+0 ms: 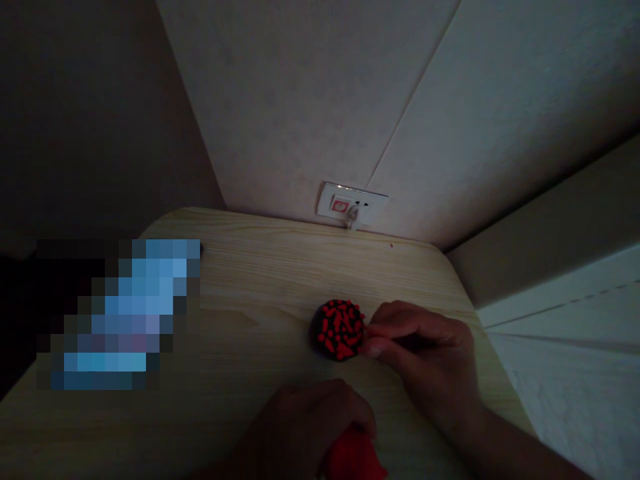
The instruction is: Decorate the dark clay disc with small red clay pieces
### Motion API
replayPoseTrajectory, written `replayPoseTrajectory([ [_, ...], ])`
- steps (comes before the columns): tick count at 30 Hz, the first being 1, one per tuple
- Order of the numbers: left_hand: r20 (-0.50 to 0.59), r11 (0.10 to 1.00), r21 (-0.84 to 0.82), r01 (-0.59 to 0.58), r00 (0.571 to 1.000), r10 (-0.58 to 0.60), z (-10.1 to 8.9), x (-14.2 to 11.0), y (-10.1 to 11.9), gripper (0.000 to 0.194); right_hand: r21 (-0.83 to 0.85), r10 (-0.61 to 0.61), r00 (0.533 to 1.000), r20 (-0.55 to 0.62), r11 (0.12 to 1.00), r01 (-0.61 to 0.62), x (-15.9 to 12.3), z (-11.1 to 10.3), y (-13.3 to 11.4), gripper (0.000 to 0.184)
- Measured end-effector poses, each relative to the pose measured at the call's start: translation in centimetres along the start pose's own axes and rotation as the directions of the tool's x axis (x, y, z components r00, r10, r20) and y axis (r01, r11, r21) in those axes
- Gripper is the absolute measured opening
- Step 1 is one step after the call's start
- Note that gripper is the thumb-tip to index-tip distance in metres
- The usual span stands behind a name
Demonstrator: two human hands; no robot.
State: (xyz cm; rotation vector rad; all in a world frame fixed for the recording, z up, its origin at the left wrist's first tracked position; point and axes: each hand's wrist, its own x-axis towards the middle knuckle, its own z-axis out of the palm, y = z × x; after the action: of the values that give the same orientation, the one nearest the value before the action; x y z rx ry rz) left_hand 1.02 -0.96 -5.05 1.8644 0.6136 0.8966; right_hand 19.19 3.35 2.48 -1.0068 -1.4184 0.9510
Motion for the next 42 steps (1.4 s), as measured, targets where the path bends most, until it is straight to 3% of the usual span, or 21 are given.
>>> replayPoseTrajectory([
  [3,-0.047,0.998,0.001,-0.055,0.997,0.055,-0.1,0.3,0.4,0.032,-0.051,0.005,1.0,0.016,0.999,-0.004,-0.1,-0.1,0.1,0.008],
  [6,-0.081,0.995,-0.001,-0.103,0.991,0.102,-0.4,0.7,1.0,0.05,-0.104,0.043,0.999,0.012,0.994,-0.041,-0.2,-0.2,0.1,0.022],
  [9,-0.059,0.994,-0.003,-0.109,0.992,0.109,-0.5,0.9,1.2,0.053,-0.152,0.054,0.998,0.014,0.987,-0.051,0.0,-0.3,0.1,0.023],
  [12,-0.078,0.993,-0.027,-0.111,0.991,0.109,-0.4,0.8,1.2,0.049,-0.205,0.037,0.998,0.049,0.978,-0.026,0.3,-0.4,0.1,0.012],
  [15,-0.053,1.0,-0.015,-0.018,0.998,0.017,-0.5,0.7,1.6,0.052,-0.246,0.042,0.994,0.102,0.969,-0.016,0.5,-0.4,0.3,0.011],
  [21,-0.063,1.0,-0.031,-0.002,0.998,0.0,-1.1,0.8,2.7,0.056,-0.237,0.018,0.986,0.166,0.971,0.022,1.2,0.0,0.1,0.01],
  [25,-0.056,0.994,-0.075,0.076,0.995,-0.08,-1.2,0.9,3.3,0.055,-0.233,0.07,0.984,0.162,0.972,-0.03,2.0,0.0,-0.6,0.009],
  [29,-0.101,0.997,-0.021,0.069,0.992,-0.071,-1.1,1.0,3.4,0.056,-0.219,0.144,0.97,0.196,0.971,-0.1,2.9,0.1,-1.1,0.011],
  [34,-0.033,0.996,-0.065,0.054,0.998,-0.056,-1.4,1.1,2.9,0.051,-0.283,0.128,0.968,0.214,0.957,-0.064,4.2,0.6,-0.6,0.01],
  [42,0.045,0.99,0.005,0.142,0.989,-0.142,-1.4,1.1,2.8,0.042,-0.346,0.084,0.97,0.226,0.938,0.0,4.7,0.6,-1.0,0.008],
])
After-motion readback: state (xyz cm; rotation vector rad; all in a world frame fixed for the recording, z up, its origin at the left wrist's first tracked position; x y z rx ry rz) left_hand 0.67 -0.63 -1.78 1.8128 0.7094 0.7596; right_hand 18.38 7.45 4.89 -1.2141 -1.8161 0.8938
